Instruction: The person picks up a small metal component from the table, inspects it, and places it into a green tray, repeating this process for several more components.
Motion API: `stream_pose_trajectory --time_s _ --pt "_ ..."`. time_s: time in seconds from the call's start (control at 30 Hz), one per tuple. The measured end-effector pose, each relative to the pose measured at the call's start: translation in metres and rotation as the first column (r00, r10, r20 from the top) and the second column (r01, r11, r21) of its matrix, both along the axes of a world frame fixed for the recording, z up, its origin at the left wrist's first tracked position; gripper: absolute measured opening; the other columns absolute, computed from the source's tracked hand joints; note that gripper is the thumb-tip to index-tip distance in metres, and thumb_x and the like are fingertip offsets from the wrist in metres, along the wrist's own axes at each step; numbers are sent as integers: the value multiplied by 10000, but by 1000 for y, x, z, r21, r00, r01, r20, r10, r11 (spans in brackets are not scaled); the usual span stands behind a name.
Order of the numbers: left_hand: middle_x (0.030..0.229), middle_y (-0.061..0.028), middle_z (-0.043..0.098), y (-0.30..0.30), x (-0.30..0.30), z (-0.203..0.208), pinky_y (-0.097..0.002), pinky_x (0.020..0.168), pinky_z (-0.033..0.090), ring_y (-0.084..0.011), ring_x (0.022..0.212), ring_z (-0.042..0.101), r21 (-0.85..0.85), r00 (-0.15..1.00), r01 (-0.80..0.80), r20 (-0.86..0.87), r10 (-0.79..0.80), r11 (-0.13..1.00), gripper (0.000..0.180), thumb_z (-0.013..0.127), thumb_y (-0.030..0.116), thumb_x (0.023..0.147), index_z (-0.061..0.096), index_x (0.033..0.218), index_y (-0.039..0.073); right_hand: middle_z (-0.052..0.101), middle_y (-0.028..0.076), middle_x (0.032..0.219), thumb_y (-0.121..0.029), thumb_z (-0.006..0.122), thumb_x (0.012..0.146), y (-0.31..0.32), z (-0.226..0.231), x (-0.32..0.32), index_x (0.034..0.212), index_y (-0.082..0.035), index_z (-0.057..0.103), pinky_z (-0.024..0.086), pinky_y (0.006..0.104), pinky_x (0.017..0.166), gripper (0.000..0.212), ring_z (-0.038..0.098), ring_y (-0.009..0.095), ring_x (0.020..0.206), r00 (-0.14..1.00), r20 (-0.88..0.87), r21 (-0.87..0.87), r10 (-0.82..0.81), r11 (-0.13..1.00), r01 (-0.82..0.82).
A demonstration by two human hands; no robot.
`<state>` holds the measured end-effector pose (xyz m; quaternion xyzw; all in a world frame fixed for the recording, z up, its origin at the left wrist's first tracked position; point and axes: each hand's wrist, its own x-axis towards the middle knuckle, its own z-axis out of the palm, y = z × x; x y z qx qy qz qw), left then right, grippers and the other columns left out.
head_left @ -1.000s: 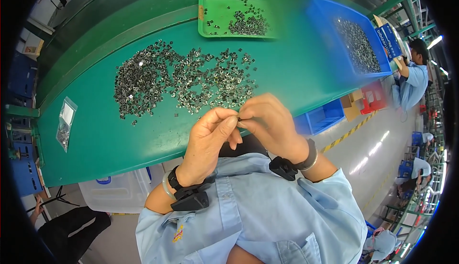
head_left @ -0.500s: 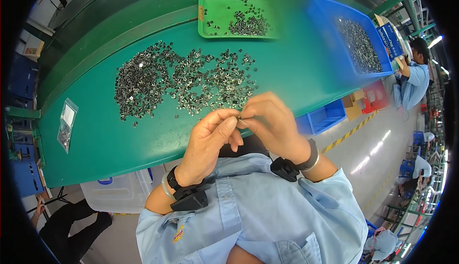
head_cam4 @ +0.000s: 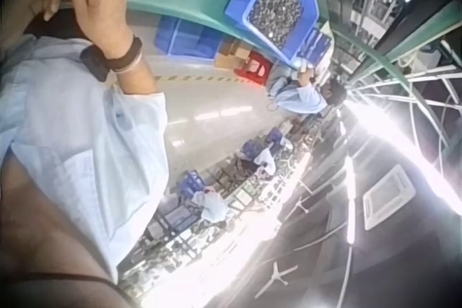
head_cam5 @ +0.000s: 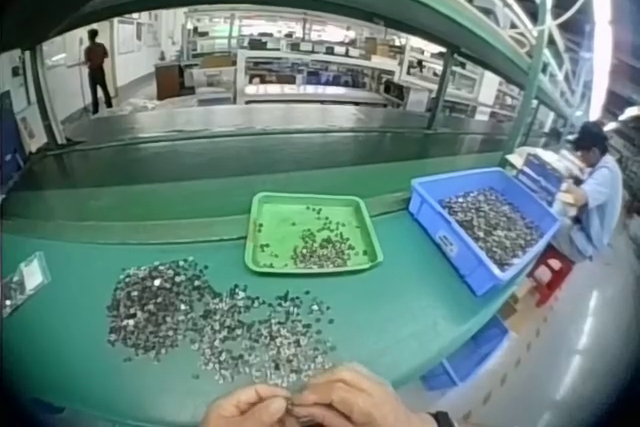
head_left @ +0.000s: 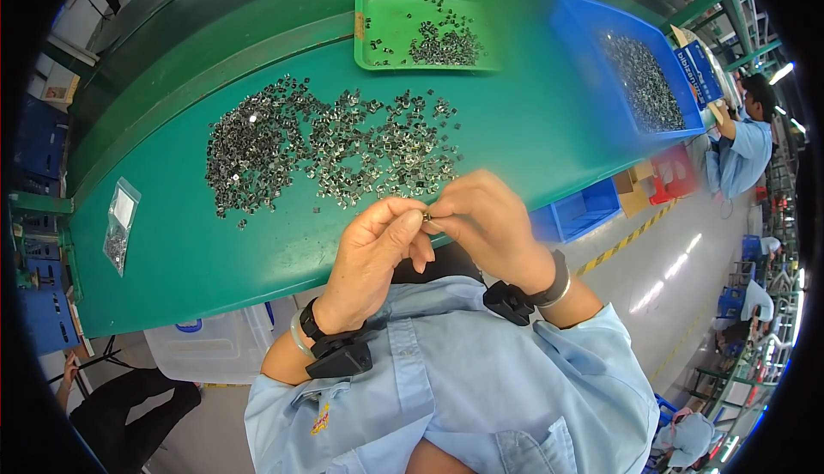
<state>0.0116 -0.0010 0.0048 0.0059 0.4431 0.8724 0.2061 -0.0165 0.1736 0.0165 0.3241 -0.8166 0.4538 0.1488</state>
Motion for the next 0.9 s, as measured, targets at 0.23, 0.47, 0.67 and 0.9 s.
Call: stream_pose_trajectory --time_s 0.23,0.47,0.67,0.9 --pt "863 -73 588 1 2 1 -260 573 462 -139 673 566 54 1000 -1 23 0 999 173 499 157 945 529 1028 8 583 61 840 -10 723 693 -1 0 2 875 -71 613 457 315 627 221 574 226 764 998 -61 -14 10 1000 -11" --pt "793 -75 594 1 3 -2 -255 566 464 -144 647 567 38 1000 -15 -8 16 999 173 517 186 939 519 988 20 584 61 831 -27 700 718 -2 1 7 870 -56 603 455 328 646 182 582 224 753 1000 -6 -43 10 999 -10" --pt "729 -65 588 2 5 1 -251 555 458 -144 619 571 101 1000 16 -14 -14 995 162 531 192 932 508 928 32 586 72 829 -14 692 727 -3 2 10 880 -48 603 470 323 634 181 586 228 753 995 83 -139 61 989 -49" --pt "709 -53 585 1 2 0 -252 560 447 -143 628 578 145 997 77 -6 -77 986 149 529 192 935 511 910 47 607 75 856 24 692 724 1 -1 8 897 -52 613 473 299 656 205 588 218 780 982 154 -197 106 977 -75"
